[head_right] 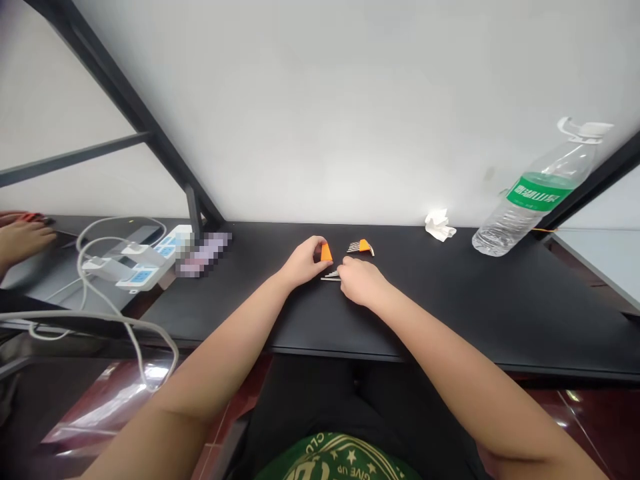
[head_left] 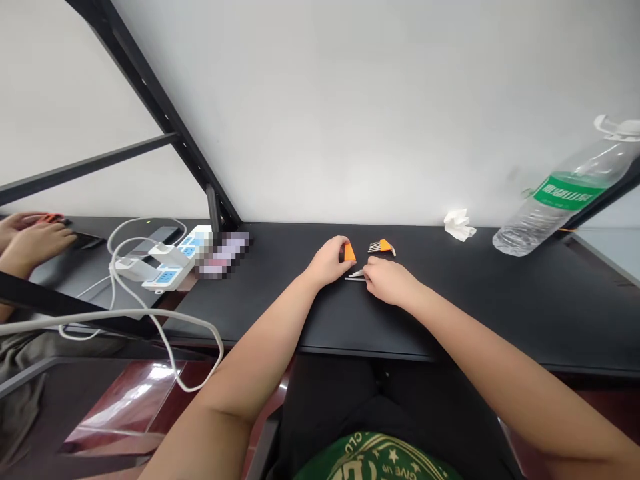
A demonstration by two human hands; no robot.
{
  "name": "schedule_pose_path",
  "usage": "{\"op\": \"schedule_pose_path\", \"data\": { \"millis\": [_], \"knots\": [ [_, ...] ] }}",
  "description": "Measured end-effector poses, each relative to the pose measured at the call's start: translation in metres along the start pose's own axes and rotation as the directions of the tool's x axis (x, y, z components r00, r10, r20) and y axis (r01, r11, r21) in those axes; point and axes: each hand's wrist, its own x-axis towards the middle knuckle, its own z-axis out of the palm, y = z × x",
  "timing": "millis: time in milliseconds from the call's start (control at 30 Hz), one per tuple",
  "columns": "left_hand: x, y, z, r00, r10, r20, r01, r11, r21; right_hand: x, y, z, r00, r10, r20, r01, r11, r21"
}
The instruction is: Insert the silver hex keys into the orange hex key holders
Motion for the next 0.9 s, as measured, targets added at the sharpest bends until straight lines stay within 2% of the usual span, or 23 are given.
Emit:
{"op": "schedule_pose_path", "data": {
  "millis": [100,200,300,400,467,667,900],
  "knots": [
    [-0.001,0.002,-0.001,1.000,-0.016,-0.003,0.016,1.000,-0.023,0.003,0.000,-0.001,0.999,0.011,0.036,-0.011,1.000,0.015],
    [-0.002,0.002,-0.002,0.999,-0.054,-0.010,0.053,0.996,-0.066,0.002,0.016,-0.001,1.000,-0.014,-0.016,0.017,0.974,0.226],
    [-0.003,0.002,-0.001,0.997,-0.065,-0.031,0.061,0.992,-0.110,0.000,0.043,0.001,0.989,0.003,-0.150,0.082,0.827,0.556],
    [-0.002,0.003,0.001,0.998,-0.026,-0.064,0.016,0.986,-0.164,0.001,0.062,0.005,0.958,0.109,-0.265,0.115,0.702,0.703],
    [-0.002,0.004,0.001,0.997,-0.005,-0.071,-0.008,0.983,-0.185,0.003,0.066,0.007,0.937,0.140,-0.321,0.143,0.684,0.715],
    [-0.001,0.008,-0.001,0.999,0.022,-0.049,-0.031,0.979,-0.200,0.006,0.062,0.005,0.890,0.098,-0.445,0.223,0.758,0.614],
    [0.000,0.009,-0.002,0.996,0.036,-0.077,-0.052,0.975,-0.217,0.005,0.068,0.004,0.857,0.073,-0.510,0.273,0.775,0.570]
  ]
}}
